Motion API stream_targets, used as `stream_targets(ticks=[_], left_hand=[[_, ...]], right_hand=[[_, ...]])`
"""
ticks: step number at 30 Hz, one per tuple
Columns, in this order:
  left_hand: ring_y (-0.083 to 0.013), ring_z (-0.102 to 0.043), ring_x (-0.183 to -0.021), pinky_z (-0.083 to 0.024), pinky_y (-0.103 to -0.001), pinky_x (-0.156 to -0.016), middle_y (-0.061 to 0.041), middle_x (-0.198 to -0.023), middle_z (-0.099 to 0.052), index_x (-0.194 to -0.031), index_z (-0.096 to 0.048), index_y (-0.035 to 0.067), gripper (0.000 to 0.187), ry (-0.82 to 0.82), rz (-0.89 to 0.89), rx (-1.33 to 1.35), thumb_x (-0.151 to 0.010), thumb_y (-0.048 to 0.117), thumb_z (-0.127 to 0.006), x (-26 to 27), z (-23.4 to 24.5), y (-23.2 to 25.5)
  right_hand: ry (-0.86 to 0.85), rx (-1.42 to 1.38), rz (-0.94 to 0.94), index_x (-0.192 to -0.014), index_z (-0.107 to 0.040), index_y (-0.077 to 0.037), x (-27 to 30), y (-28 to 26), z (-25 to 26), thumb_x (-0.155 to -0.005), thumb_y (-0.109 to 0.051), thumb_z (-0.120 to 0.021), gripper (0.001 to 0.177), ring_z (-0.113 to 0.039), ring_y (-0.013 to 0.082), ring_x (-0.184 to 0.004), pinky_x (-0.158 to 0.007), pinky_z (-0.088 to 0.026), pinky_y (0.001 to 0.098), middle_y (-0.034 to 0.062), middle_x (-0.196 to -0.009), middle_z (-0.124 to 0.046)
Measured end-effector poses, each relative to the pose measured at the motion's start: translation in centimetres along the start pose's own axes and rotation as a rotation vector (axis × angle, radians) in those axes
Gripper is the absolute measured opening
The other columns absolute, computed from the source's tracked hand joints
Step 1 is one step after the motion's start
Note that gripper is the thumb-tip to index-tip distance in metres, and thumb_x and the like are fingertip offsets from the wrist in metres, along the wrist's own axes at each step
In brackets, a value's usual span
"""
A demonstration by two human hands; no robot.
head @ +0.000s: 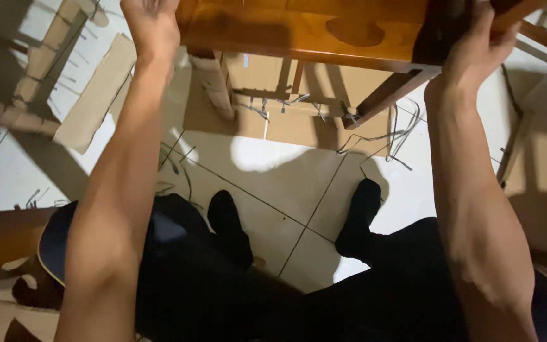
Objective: Wrapping wooden chair legs with cardboard strips and securing them with string
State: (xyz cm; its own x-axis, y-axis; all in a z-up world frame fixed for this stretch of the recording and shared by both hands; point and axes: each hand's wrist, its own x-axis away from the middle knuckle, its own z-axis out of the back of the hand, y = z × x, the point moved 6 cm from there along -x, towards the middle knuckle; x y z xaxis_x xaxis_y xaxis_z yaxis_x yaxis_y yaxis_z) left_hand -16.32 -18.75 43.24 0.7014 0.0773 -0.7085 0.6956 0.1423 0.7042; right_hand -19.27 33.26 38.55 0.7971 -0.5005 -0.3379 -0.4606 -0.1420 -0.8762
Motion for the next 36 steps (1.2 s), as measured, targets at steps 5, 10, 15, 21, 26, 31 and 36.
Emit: stream_targets(ticks=[5, 10, 15, 21, 26, 31, 36], left_hand=[[-0.0257, -0.061, -0.119, -0.051, -0.036, -0.090, -0.013, -0.136, -0.063, -0.142, -0.050, 0.009, 0.040, 0.026, 0.087, -0.148, -0.105, -0.003, -0.056, 0.1, 1.7, -2.7], [-0.0248, -0.062, -0.108, -0.052, -0.037, -0.083, -0.011, -0.124, -0.064, -0.133, -0.055, 0.010, 0.030, 0.088, 0.197, -0.360, -0.103, 0.006, -0.055, 3.7, 8.6, -8.6], [-0.0240, -0.063, -0.096, -0.052, -0.038, -0.077, -0.009, -0.112, -0.066, -0.124, -0.059, 0.011, 0.023, 0.138, 0.309, -0.536, -0.101, 0.015, -0.055, 7.5, 12.9, -12.1], [-0.0230, -0.064, -0.082, -0.052, -0.040, -0.069, -0.007, -0.097, -0.068, -0.113, -0.064, 0.012, 0.022, 0.135, 0.427, -0.698, -0.099, 0.025, -0.054, 11.6, 15.4, -16.9], [-0.0222, -0.065, -0.071, -0.053, -0.041, -0.062, -0.005, -0.085, -0.069, -0.103, -0.069, 0.012, 0.027, 0.125, 0.504, -0.804, -0.097, 0.034, -0.053, 16.2, 17.9, -23.1], [-0.0282, -0.065, -0.108, -0.047, -0.047, -0.097, -0.009, -0.118, -0.071, -0.127, -0.065, 0.012, 0.053, -0.134, 1.220, -0.881, -0.097, 0.053, -0.049, 30.4, 19.7, -28.3], [-0.0418, -0.036, -0.140, -0.033, -0.057, -0.113, -0.026, -0.157, -0.030, -0.154, -0.025, -0.009, 0.093, -0.089, 1.514, -0.971, -0.097, 0.059, -0.051, 36.8, 20.8, -28.2]], right_hand=[[-0.092, -0.012, 0.062, -0.139, -0.050, -0.010, 3.7, -1.7, -3.0, -0.109, -0.018, -0.071, 0.038, -0.069, 0.0419, -0.126, -0.106, -0.057, 0.0543, 0.0249, -0.137, -0.066], [0.105, -0.036, -0.152, -0.155, -0.028, -0.016, 7.2, -0.9, -3.4, -0.094, -0.033, -0.097, 0.094, -0.073, 0.0364, -0.139, -0.117, -0.064, 0.0481, 0.0217, -0.152, -0.062], [-0.062, 0.308, -0.199, -0.113, -0.069, -0.015, 14.1, -9.5, -11.4, -0.087, -0.055, -0.054, 0.051, -0.073, 0.0164, -0.102, -0.089, -0.064, 0.0333, 0.0034, -0.113, -0.074], [-0.243, 0.352, 0.002, -0.122, -0.053, 0.000, 15.5, -5.9, -8.1, -0.105, -0.042, -0.042, 0.047, -0.051, 0.0267, -0.114, -0.107, -0.040, 0.0424, 0.0148, -0.124, -0.054], [-0.143, 0.421, 0.067, -0.111, -0.053, -0.004, 17.3, -5.9, -8.3, -0.106, -0.039, -0.054, 0.036, -0.055, 0.0289, -0.113, -0.104, -0.047, 0.0456, 0.0131, -0.119, -0.056], [-0.087, 0.444, 0.054, -0.107, -0.052, -0.008, 18.2, -4.8, -8.9, -0.110, -0.019, -0.051, 0.011, -0.060, 0.0226, -0.101, -0.100, -0.052, 0.0361, 0.0067, -0.111, -0.058], [-0.070, 0.419, 0.104, -0.094, -0.044, -0.007, 18.1, -4.9, -9.6, -0.108, -0.006, -0.053, 0.017, -0.044, 0.0184, -0.089, -0.095, -0.041, 0.0334, 0.0045, -0.097, -0.053]])
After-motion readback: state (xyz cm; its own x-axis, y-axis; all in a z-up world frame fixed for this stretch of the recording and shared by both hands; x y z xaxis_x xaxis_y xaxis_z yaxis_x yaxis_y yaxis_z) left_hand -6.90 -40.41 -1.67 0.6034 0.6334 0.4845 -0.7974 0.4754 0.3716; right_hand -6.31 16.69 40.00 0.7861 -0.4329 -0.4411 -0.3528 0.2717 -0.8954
